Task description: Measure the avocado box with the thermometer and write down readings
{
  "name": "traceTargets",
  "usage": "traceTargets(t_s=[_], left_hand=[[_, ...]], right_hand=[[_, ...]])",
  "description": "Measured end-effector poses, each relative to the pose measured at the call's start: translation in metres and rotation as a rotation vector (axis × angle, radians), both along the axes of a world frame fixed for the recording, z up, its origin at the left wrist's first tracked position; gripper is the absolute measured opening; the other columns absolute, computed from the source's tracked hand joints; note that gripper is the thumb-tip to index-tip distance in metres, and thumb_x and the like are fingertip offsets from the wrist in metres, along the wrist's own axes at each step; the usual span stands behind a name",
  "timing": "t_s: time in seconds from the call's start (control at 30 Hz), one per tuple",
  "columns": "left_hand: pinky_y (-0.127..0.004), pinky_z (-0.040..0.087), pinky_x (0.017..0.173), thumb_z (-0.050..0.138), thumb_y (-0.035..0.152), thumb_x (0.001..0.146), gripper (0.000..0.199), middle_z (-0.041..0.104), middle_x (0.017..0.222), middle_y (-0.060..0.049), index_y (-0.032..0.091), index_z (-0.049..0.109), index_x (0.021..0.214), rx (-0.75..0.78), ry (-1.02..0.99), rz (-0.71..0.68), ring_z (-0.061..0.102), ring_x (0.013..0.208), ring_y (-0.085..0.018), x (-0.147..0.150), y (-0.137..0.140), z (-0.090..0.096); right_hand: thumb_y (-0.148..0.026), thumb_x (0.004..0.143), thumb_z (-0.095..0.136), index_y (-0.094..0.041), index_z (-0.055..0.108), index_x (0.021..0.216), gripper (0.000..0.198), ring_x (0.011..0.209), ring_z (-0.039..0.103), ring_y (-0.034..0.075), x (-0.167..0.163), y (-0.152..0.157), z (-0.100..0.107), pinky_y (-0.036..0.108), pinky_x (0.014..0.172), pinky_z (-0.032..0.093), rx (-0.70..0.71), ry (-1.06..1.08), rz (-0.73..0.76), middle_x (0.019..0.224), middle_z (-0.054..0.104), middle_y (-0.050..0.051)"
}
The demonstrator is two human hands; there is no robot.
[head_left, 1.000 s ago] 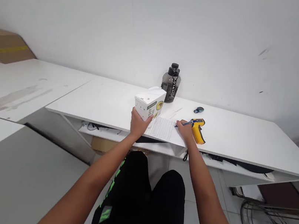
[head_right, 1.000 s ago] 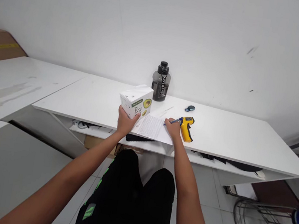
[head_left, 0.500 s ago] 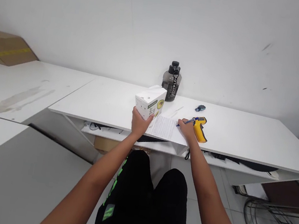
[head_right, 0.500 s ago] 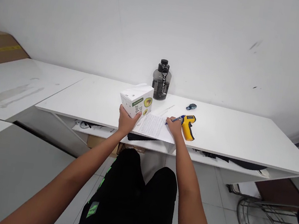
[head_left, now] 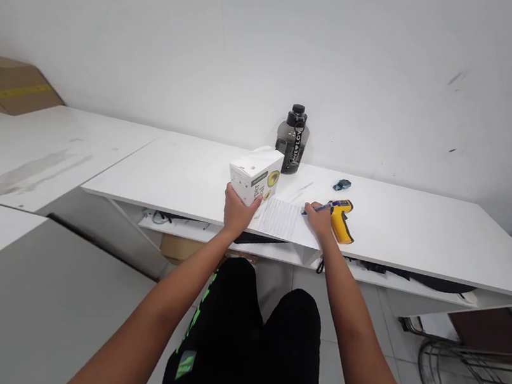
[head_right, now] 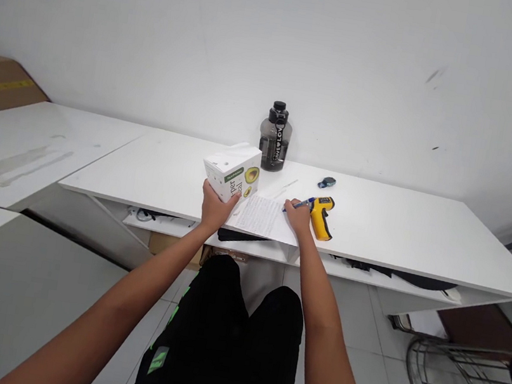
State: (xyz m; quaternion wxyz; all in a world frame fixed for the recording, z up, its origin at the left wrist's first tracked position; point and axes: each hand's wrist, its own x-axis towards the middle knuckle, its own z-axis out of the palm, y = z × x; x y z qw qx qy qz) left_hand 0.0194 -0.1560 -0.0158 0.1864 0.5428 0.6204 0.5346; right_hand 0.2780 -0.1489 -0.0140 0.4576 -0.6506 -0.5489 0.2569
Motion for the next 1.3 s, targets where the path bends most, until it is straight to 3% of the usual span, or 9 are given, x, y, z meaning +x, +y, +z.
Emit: traceTargets(t_s=[0.6,0.87,1.07,1.2,1.3], left_hand=[[-0.054,0.053,0.113,0.085,0.044,0.080,0.091,0.055,0.148,-0.019,0.024,0.032,0.152,0.013,0.013,0.012,0.055,0.143,-0.039,-0.001,0.000,-0.001],[-0.053,0.052,0.115,0.084,0.043,0.080,0.092,0.054,0.150,-0.020,0.022,0.031,0.152,-0.012,0.003,0.003,0.054,0.144,-0.039,-0.001,-0.002,0.003],[-0.055,0.052,0.114,0.083,0.043,0.079,0.092,0.054,0.150,-0.022,0.020,0.031,0.152,-0.026,-0.002,0.001,0.054,0.144,-0.040,0.000,-0.003,0.005],[-0.055,0.051,0.114,0.083,0.044,0.079,0.092,0.054,0.150,-0.022,0.020,0.032,0.152,-0.022,-0.002,-0.005,0.054,0.143,-0.041,-0.001,-0.003,0.004],[-0.056,0.052,0.113,0.084,0.044,0.079,0.092,0.054,0.150,-0.021,0.021,0.033,0.152,-0.016,-0.010,-0.006,0.055,0.143,-0.040,-0.001,-0.002,0.003]], right_hand=[[-0.043,0.080,0.056,-0.027,0.046,0.060,0.027,0.073,0.051,0.021,-0.001,-0.004,0.002,0.035,0.080,0.044,0.011,-0.027,-0.013,0.061,0.053,-0.002],[-0.045,0.080,0.054,-0.029,0.039,0.060,0.030,0.072,0.046,0.020,-0.001,-0.005,0.002,0.034,0.077,0.044,0.029,-0.014,-0.045,0.058,0.044,-0.003],[-0.061,0.086,0.055,-0.026,0.049,0.064,0.041,0.076,0.056,0.022,-0.002,-0.008,0.004,0.037,0.086,0.047,0.044,0.029,-0.005,0.066,0.057,-0.001],[-0.070,0.088,0.056,-0.024,0.068,0.085,0.048,0.088,0.065,0.025,-0.004,-0.013,0.007,0.040,0.092,0.050,0.031,0.014,0.016,0.081,0.071,0.003],[-0.069,0.089,0.058,-0.022,0.074,0.097,0.050,0.099,0.069,0.028,-0.004,-0.015,0.005,0.041,0.095,0.052,0.069,0.004,0.066,0.097,0.078,0.007]])
